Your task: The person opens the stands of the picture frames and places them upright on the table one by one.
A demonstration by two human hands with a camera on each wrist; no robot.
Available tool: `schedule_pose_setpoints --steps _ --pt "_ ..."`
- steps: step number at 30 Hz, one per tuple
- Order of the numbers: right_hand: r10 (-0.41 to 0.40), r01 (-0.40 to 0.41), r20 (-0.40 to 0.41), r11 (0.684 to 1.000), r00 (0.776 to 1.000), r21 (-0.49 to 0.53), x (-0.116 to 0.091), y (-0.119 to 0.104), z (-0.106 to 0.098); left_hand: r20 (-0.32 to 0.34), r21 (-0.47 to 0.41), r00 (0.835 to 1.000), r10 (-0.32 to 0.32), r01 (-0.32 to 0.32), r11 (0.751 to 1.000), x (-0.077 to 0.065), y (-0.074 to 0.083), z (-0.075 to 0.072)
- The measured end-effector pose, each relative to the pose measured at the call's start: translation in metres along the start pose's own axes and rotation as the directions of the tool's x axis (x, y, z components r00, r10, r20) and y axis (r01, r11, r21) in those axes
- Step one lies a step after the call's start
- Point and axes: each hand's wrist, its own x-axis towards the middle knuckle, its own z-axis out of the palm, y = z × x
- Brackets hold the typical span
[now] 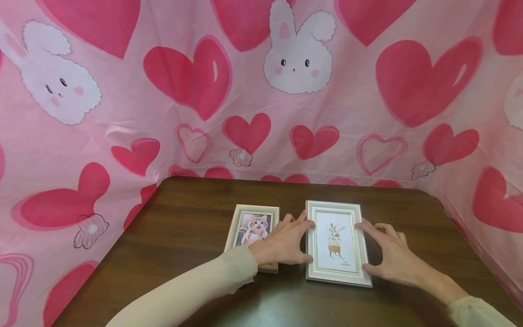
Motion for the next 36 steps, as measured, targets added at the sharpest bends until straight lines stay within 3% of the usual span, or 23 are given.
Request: schedule_pose_setpoints --steps 36 --pt "-0.031 0.031 -0.047 0.999 0.998 -0.019 -0.0019 -0.0012 0.0014 -0.029 0.039 1.000 0.001 0.001 0.999 -0.0034 0.0042 -0.0021"
